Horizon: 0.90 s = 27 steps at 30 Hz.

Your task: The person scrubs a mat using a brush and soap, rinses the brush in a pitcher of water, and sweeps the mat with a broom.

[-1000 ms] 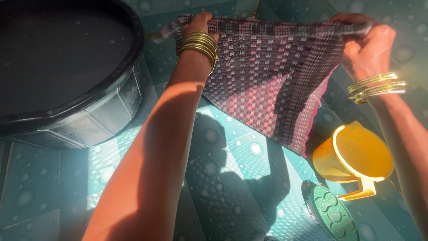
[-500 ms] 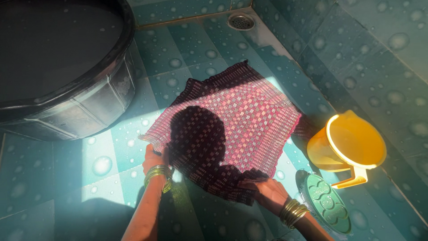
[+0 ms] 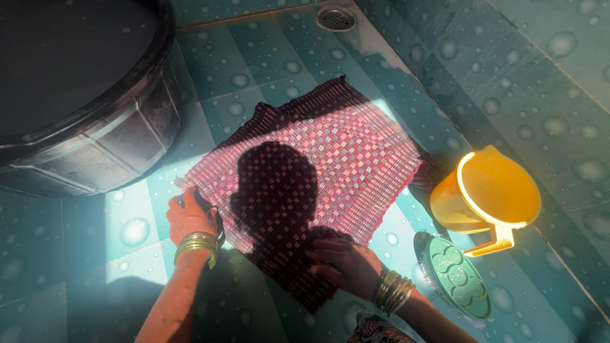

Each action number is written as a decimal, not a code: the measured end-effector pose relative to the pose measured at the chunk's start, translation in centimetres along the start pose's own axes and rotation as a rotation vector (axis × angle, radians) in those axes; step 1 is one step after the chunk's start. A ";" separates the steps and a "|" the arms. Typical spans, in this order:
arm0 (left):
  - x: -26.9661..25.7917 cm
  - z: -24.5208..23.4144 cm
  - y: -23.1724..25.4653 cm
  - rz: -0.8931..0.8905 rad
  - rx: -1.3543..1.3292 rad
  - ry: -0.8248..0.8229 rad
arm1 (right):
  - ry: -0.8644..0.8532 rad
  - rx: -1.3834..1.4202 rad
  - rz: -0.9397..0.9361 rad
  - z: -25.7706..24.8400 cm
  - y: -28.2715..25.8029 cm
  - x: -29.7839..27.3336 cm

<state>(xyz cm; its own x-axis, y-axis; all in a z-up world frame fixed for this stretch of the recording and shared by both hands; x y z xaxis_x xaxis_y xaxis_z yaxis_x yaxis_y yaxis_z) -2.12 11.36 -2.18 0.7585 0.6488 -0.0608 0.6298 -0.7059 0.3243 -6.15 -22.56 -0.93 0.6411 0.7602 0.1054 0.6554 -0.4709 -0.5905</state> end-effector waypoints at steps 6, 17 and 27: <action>-1.6 3.7 1.7 0.243 0.531 -0.322 | -0.282 -0.352 0.293 1.8 1.9 0.5; -1.8 4.5 1.0 0.192 0.645 -0.409 | -0.290 -0.306 0.288 2.0 1.8 -0.4; -1.1 3.9 2.0 0.133 0.761 -0.424 | -0.411 -0.173 0.452 -1.2 2.8 1.2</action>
<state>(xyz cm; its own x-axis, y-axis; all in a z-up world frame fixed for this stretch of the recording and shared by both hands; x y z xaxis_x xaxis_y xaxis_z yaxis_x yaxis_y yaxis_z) -1.05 8.10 -5.11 0.7365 0.4941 -0.4619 0.3576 -0.8641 -0.3541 -3.07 -23.52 -1.46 0.6865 0.5633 -0.4598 0.4331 -0.8247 -0.3636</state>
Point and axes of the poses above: each hand's wrist, its own x-axis towards the middle knuckle, its own z-axis out of the palm, y = z × x, the point moved 6 cm from there along x, towards the middle knuckle, and after that the axes turned 5 degrees about -z, right-handed, at the moved point
